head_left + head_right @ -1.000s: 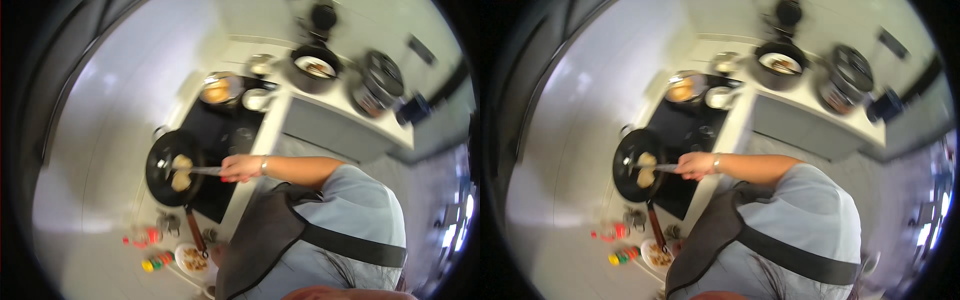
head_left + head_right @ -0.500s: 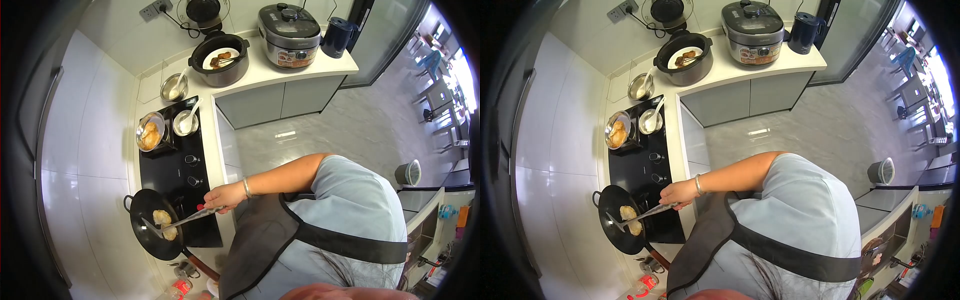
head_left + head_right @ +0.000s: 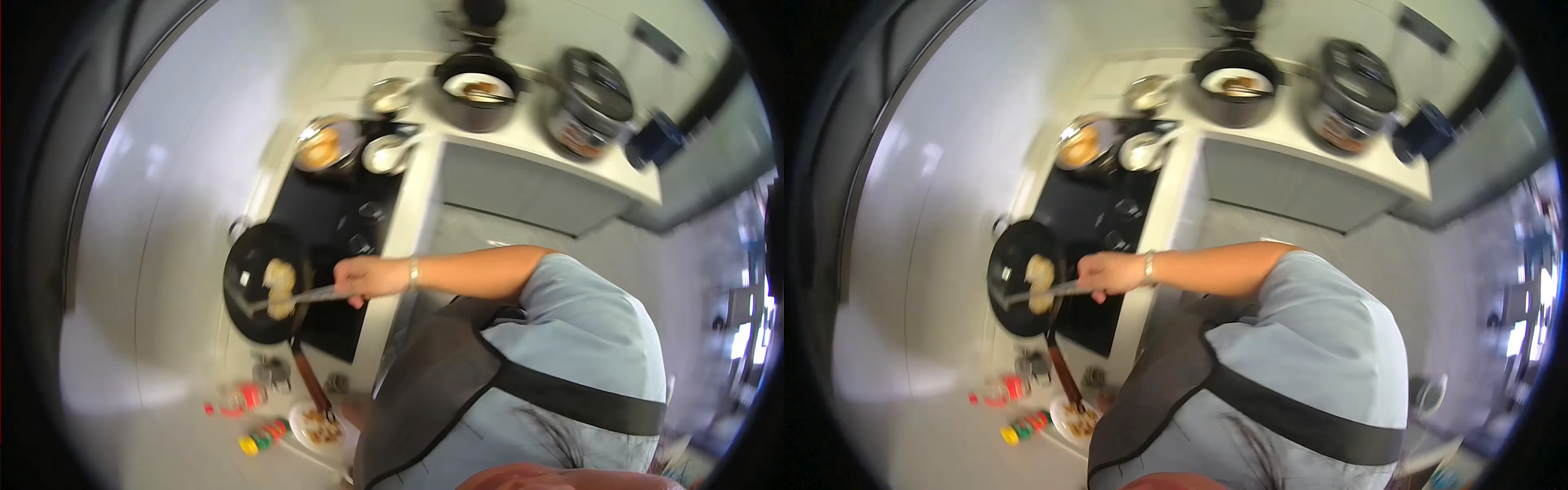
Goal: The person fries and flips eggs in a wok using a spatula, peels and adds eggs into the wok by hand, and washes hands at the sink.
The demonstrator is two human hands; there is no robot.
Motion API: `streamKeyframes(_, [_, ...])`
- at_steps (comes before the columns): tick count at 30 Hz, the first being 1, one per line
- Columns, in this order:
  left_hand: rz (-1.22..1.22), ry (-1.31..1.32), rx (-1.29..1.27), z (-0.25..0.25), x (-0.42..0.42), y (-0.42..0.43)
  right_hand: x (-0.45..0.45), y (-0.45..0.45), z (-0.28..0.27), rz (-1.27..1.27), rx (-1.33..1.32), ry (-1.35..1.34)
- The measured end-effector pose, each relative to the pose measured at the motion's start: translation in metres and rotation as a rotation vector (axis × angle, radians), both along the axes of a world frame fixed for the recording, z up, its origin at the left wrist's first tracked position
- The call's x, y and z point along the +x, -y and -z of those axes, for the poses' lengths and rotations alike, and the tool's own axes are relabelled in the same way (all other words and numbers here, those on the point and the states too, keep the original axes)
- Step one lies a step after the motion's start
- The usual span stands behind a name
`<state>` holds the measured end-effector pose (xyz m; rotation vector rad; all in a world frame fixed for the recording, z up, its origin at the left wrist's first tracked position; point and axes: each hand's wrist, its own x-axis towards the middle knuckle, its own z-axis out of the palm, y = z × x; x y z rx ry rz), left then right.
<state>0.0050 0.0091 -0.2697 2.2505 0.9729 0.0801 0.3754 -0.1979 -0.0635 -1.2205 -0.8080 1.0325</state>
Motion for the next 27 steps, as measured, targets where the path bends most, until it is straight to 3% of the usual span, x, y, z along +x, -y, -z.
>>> streamKeyframes(4, [-0.302,0.483,0.226,0.009,-0.037,0.06,-0.006,-0.019,-0.023,-0.026,-0.049,-0.168])
streamKeyframes(5, [-0.413,0.399,0.061,-0.002,-0.04,0.076,-0.004,-0.02,-0.038,-0.126,-0.053,-0.145])
streamKeyframes(6, [-0.394,0.181,0.057,-0.045,-0.033,0.087,-0.018,-0.028,-0.046,0.118,-0.22,-0.288])
streamKeyframes(7, [-0.427,0.139,-0.051,-0.034,-0.044,0.095,-0.01,-0.03,-0.037,-0.061,-0.126,-0.383])
streamKeyframes(9, [-0.555,0.145,-0.164,-0.023,-0.055,0.124,-0.021,-0.043,-0.034,0.042,-0.251,-0.58])
streamKeyframes(12, [-0.59,-0.068,-0.349,-0.02,-0.073,0.163,-0.013,-0.063,-0.003,-0.136,-0.226,-0.703])
streamKeyframes(14, [-0.696,-0.197,-0.427,-0.014,-0.082,0.191,-0.027,-0.08,0.006,-0.202,-0.214,-0.736])
streamKeyframes(18, [-0.983,-0.156,-0.411,0.025,-0.102,0.289,-0.03,-0.094,0.039,-0.472,-0.141,-0.783])
streamKeyframes(22, [-1.301,-0.119,-0.488,0.033,-0.09,0.401,-0.045,-0.114,0.048,-0.488,-0.165,-0.658])
streamKeyframes(24, [-1.385,-0.173,-0.646,0.039,-0.084,0.446,-0.062,-0.118,0.035,-0.424,-0.195,-0.589])
streamKeyframes(27, [-1.353,-0.317,-0.792,0.038,-0.077,0.502,-0.055,-0.144,0.053,-0.609,-0.129,-0.653])
